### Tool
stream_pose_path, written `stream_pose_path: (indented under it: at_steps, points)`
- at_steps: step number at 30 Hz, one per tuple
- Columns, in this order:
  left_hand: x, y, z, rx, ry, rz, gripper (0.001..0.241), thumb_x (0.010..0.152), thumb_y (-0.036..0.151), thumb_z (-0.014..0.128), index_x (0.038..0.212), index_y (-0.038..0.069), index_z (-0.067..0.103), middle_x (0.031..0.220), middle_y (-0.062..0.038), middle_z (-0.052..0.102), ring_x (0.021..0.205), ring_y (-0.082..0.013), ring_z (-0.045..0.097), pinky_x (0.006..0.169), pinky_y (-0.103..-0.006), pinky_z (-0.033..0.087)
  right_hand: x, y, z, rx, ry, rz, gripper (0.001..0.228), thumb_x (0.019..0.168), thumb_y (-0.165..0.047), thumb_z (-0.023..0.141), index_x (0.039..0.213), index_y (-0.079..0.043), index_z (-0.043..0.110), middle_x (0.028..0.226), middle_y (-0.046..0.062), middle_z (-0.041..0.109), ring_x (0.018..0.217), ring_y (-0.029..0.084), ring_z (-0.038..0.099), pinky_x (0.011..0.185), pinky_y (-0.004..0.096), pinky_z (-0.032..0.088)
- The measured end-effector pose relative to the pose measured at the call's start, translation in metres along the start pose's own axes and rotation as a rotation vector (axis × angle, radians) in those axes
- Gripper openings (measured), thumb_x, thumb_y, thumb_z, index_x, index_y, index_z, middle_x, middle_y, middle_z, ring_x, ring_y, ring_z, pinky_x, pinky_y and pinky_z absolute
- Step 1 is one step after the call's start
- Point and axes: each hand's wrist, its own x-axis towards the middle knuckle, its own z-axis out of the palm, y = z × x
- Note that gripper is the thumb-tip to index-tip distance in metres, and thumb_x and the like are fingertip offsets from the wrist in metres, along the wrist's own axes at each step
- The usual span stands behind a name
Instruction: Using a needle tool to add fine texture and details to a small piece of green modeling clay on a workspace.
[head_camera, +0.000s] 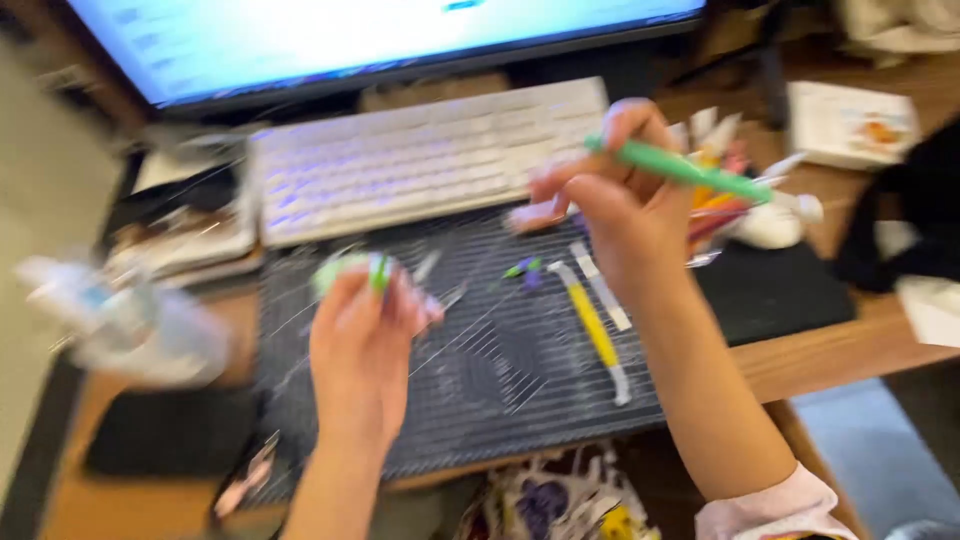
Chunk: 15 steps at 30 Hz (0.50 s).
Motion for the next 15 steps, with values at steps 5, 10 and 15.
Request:
stream_pose_path:
  at_steps: [5, 10, 15]
  points:
    - [0.091, -0.084, 0.056, 0.051, 0.005, -0.209, 0.017, 0.09, 0.017, 0.059, 0.099, 0.002, 0.063, 0.071, -0.008, 0.058, 0.062, -0.0161, 0.058, 0.068, -0.034, 0.055, -0.002, 0.019, -0.059, -0.617, 0.061, -0.277, 0.025, 0.088, -0.015, 0.066, 0.095, -0.01, 0.043, 0.088, 0.012, 0.071, 0.084, 0.019, 0.072, 0.072, 0.023, 0.047]
    - [0.097, -0.149, 0.035, 0.039, -0.008, -0.33, 0.02, 0.093, 0.022, 0.059, 0.099, 0.004, 0.064, 0.072, -0.008, 0.059, 0.064, -0.0166, 0.06, 0.07, -0.0363, 0.055, -0.012, 0.066, -0.11, -0.75, 0.083, -0.243, 0.033, 0.078, -0.021, 0.079, 0.101, -0.009, 0.058, 0.103, 0.011, 0.071, 0.101, 0.027, 0.067, 0.087, 0.032, 0.049]
    - [0.099, -0.161, 0.01, 0.076, 0.071, -0.337, 0.025, 0.092, 0.027, 0.06, 0.103, 0.005, 0.065, 0.073, -0.005, 0.06, 0.062, -0.0153, 0.061, 0.067, -0.0358, 0.058, -0.015, 0.063, -0.109, -0.815, -0.063, -0.319, 0.012, 0.084, -0.012, 0.065, 0.095, -0.01, 0.068, 0.081, 0.0, 0.069, 0.076, 0.02, 0.065, 0.073, 0.028, 0.054]
